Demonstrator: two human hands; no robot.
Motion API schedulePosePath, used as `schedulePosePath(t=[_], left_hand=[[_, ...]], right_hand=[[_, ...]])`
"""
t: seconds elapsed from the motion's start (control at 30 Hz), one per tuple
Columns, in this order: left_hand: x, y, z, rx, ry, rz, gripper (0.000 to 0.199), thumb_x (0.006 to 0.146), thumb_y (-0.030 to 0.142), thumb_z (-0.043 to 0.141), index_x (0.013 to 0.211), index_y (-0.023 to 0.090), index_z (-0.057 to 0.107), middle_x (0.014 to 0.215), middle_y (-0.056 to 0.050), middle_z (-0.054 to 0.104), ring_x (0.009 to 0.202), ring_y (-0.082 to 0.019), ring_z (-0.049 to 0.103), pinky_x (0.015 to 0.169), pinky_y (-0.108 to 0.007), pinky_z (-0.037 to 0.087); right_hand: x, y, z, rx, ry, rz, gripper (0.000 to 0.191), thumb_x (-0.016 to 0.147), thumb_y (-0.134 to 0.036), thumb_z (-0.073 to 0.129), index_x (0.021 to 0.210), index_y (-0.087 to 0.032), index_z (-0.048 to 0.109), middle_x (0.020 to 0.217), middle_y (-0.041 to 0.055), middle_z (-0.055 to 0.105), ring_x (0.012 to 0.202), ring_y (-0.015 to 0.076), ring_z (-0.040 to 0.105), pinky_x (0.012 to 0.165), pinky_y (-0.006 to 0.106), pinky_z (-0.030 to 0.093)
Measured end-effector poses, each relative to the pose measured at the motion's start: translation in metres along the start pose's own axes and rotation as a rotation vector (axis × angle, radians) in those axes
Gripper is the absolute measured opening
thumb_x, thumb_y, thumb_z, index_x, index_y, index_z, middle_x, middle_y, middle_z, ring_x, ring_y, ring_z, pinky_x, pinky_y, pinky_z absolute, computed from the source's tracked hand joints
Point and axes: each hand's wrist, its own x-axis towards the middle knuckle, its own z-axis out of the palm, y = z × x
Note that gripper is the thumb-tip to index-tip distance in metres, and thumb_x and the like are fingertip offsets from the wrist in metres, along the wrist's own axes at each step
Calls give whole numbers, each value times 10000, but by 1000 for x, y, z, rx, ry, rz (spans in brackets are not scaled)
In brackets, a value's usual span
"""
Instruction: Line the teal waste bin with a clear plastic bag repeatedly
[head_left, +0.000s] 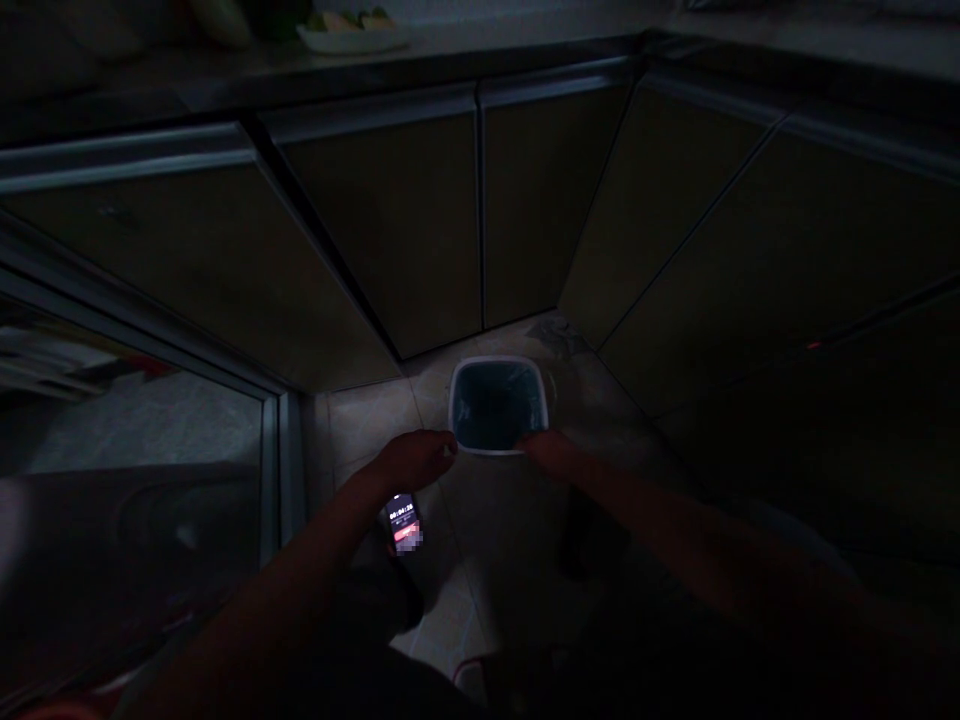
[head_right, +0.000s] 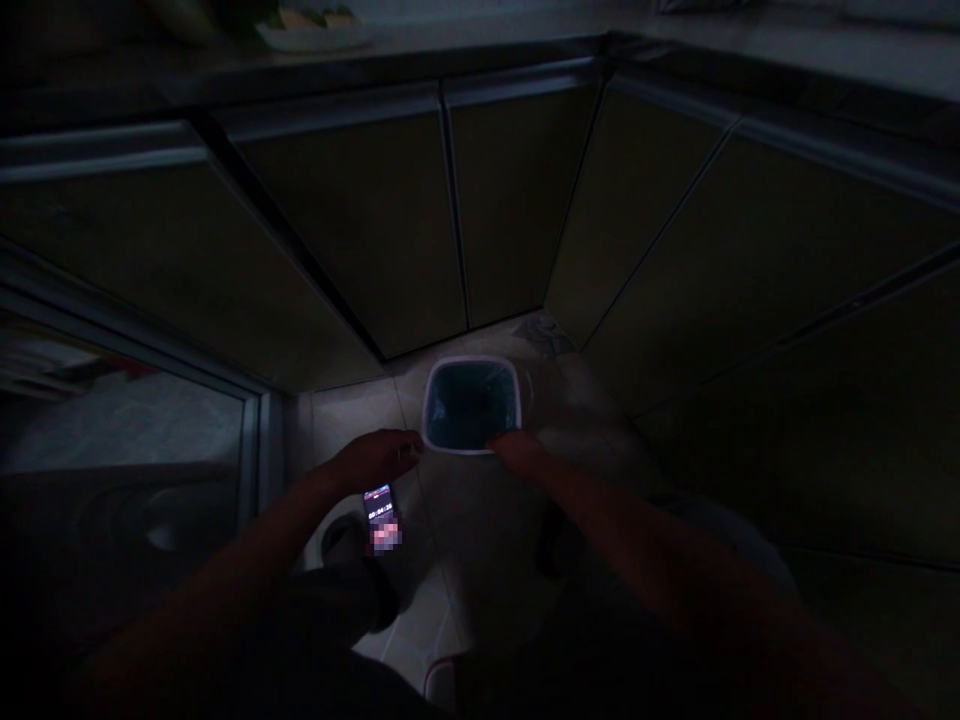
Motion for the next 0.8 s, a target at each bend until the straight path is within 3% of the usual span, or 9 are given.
schedulePosePath(t=[0.2,0.37,0.47,0.57,0.67,0.8], left_hand=[[2,5,4,13,-49,5,372,1005,339,583,1345,271,720,1215,-57,805,1140,-238,742,944,-321,532],[-3,4,2,116,-106,10,327,1032,336,501,1102,236,805,1248,-90,808,1165,-274,743,937,-355,545],[-7,1,4,131,-144,10,357,1037,381,495,1059,238,822,1254,-97,809,1171,-289,746,936,-364,555],[-8,-1,12,79,-163,-16,393,1026,427,520,1250,261,796,1265,-93,807,1187,-294,744,974,-376,560],[-5,-2,20,59,-171,-50,601,1012,448,548,1578,252,595,1374,-123,766,1258,-311,719,1058,-410,539],[3,-6,31,83,-193,-68,773,1009,445,555,1737,305,337,1535,-143,666,1363,-324,669,1090,-429,526]], right_hand=[[-4,-3,-13,3,-52,52,325,1013,-183,583,1255,-204,799,1306,144,767,1176,298,747,941,346,567],[-8,-2,-43,84,-29,-13,376,902,-80,667,1237,-173,811,1335,139,761,1253,276,708,986,299,524],[-13,4,-76,202,-93,8,297,915,-118,654,1155,-177,819,1118,94,817,998,225,778,832,254,534],[-20,16,-113,423,-105,54,222,943,-158,632,1106,-172,782,939,48,795,674,142,730,642,211,499],[-21,31,-143,670,41,52,133,947,-189,651,1065,-160,705,969,50,761,619,116,695,577,201,495],[-8,48,-167,874,492,85,90,936,-179,632,1025,-179,618,1025,39,722,637,99,675,598,212,533]])
